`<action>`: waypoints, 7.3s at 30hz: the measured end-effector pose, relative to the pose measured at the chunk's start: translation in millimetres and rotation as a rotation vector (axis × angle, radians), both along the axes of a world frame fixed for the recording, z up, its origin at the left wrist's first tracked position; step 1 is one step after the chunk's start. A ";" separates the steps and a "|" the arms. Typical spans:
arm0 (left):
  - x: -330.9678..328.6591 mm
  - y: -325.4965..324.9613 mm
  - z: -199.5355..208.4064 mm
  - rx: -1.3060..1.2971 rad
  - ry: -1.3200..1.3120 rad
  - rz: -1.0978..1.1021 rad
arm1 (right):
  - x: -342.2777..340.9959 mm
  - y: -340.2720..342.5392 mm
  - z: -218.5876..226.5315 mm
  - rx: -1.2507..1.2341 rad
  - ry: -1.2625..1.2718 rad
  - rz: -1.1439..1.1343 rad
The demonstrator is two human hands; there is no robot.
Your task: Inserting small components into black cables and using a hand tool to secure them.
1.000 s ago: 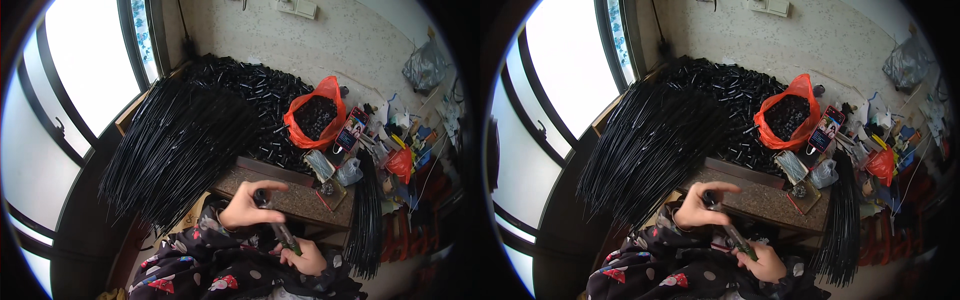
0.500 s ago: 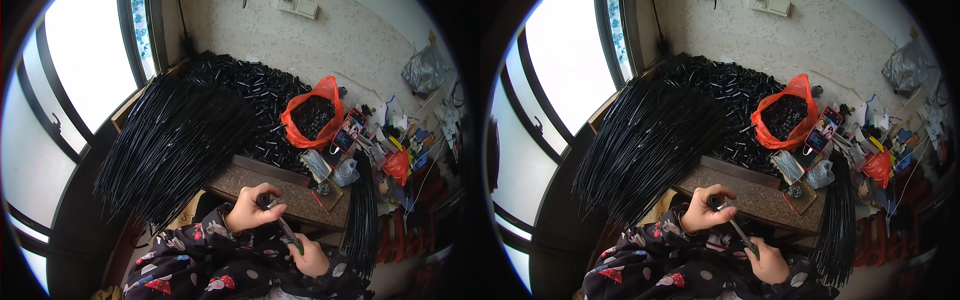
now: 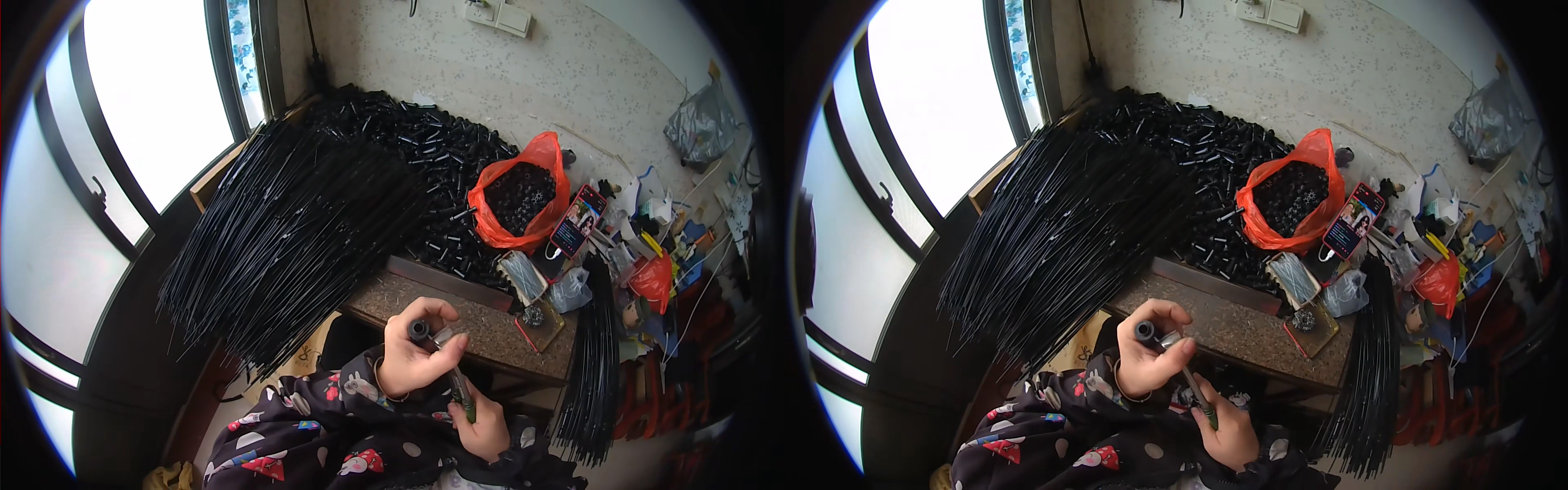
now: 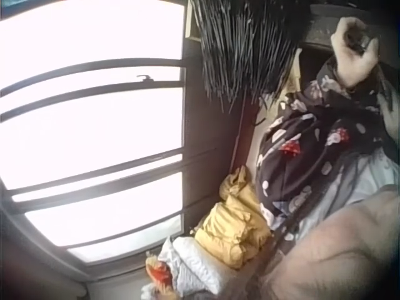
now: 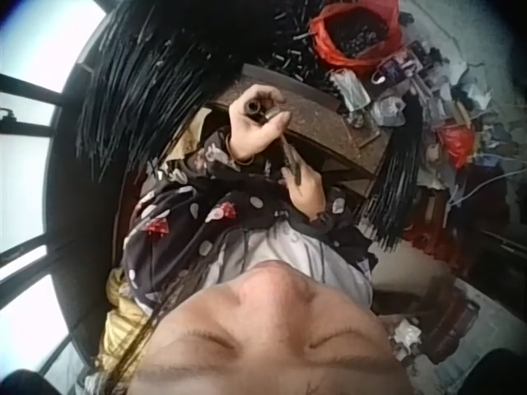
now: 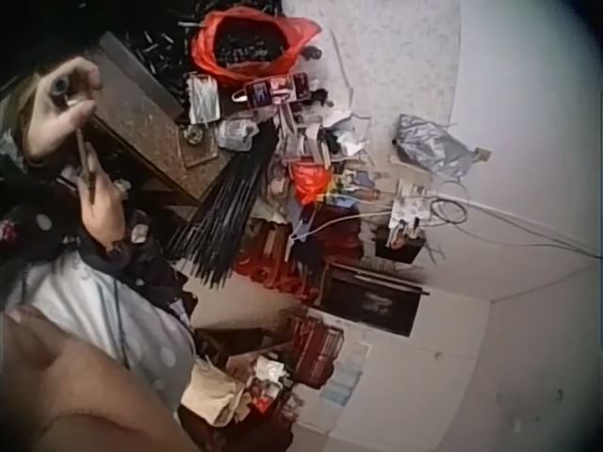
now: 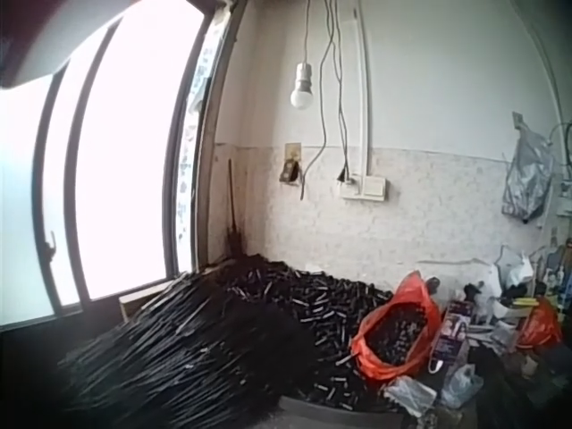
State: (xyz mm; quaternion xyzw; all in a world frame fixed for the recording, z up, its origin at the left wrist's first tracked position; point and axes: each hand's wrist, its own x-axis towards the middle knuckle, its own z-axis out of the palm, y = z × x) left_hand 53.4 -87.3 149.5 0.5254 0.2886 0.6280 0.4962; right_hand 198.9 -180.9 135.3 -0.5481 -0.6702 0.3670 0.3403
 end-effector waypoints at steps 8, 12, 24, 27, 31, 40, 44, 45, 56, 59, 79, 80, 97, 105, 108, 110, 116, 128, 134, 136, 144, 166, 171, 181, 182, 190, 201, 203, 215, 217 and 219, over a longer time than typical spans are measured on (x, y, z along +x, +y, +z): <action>-12.0 6.5 6.5 0.176 0.162 -0.038 | -0.7 0.9 -1.2 0.171 -0.027 -0.028; -15.0 5.9 6.7 0.191 0.102 -0.085 | 0.0 1.1 -0.1 0.168 -0.072 -0.039; -12.7 5.7 5.0 0.187 0.127 -0.042 | -0.8 1.2 -5.2 0.182 -0.046 -0.041; -13.0 5.0 3.5 0.236 0.125 -0.019 | -2.5 3.0 -2.7 0.216 -0.055 -0.016; -1.0 -1.0 0.4 0.107 0.070 0.040 | -5.6 0.1 -7.0 0.174 -0.017 -0.042; -6.7 7.7 7.4 0.060 0.115 -0.051 | 40.6 43.5 -4.5 0.255 -0.126 0.005; -20.8 8.2 -5.9 0.066 0.120 -0.093 | 74.0 74.2 -72.1 0.125 -0.403 -0.245; -21.3 6.3 -4.9 0.077 0.068 -0.148 | 76.0 78.4 -86.5 0.117 -0.538 -0.267; -25.2 7.8 32.2 0.151 -0.127 -0.186 | 95.5 72.7 -119.8 0.349 -0.725 -0.258; -46.9 28.3 71.9 0.198 -0.546 -0.350 | 80.8 46.0 -94.2 0.531 -0.396 0.062; 238.4 -0.1 -82.0 -0.857 0.338 -1.308 | 437.0 13.9 -126.3 -0.285 -0.681 -0.737; 254.8 -4.2 -92.6 -0.872 0.391 -1.318 | 443.0 10.3 -142.8 -0.180 -0.443 -0.693; 336.6 -45.3 -137.6 -0.751 -0.014 -0.679 | 304.5 -32.1 -105.2 -0.220 0.943 -0.682; 337.3 -34.3 -44.4 -0.188 -0.161 -0.830 | 321.1 -25.5 -29.1 0.416 0.374 -0.675; 351.6 -4.9 12.0 0.109 -0.193 -0.948 | 324.0 -7.6 36.1 0.617 0.484 -0.569; 373.0 16.6 34.5 0.227 -0.163 -1.048 | 350.3 11.1 44.2 0.773 0.461 -0.551; 398.2 45.4 24.2 0.541 -0.005 -0.944 | 392.5 33.7 10.8 0.742 0.586 -0.418; 390.8 16.0 146.0 0.549 -0.140 -1.168 | 344.7 -2.7 162.5 1.118 0.598 -0.588; 402.6 -1.6 159.1 0.550 -0.129 -1.101 | 327.8 -15.1 195.6 1.274 0.324 -0.393; 397.0 -10.1 153.9 0.558 -0.191 -1.051 | 314.6 -43.1 207.0 0.980 0.360 -0.346; 377.6 -86.5 125.3 0.585 0.055 -1.129 | 354.2 -171.9 113.1 0.719 0.306 -0.764; 330.0 -131.0 -187.6 -0.190 0.315 -1.245 | 243.3 -175.6 -165.0 0.448 0.481 -1.324; 328.6 -118.2 -189.6 -0.168 0.319 -1.268 | 259.9 -181.1 -172.9 0.327 0.636 -1.039; 319.0 -108.4 -220.4 -0.241 0.390 -1.346 | 273.2 -190.1 -191.8 0.292 0.663 -0.956; 318.0 -108.2 -224.8 -0.252 0.431 -1.373 | 275.4 -191.7 -198.9 0.294 0.595 -0.954; 296.6 -94.2 -269.4 -0.283 0.200 -1.626 | 312.4 -183.7 -263.6 0.101 0.241 -1.174; 293.3 -101.4 -315.8 -0.400 0.438 -1.434 | 395.4 -121.3 -452.2 -0.329 -0.089 -1.031; 295.7 -89.4 -313.7 -0.431 0.506 -1.420 | 407.3 -102.2 -487.7 -0.349 -0.102 -1.099; 303.3 -77.8 -327.0 -0.442 0.531 -1.216 | 385.5 -79.6 -378.6 -0.428 0.833 -0.385; 296.4 -91.0 -345.1 -0.650 0.289 -1.234 | 353.6 -86.8 -299.7 -0.169 0.652 -0.097; 297.4 -93.9 -345.8 -0.625 0.320 -1.241 | 302.0 -90.3 -266.8 0.051 0.651 -0.296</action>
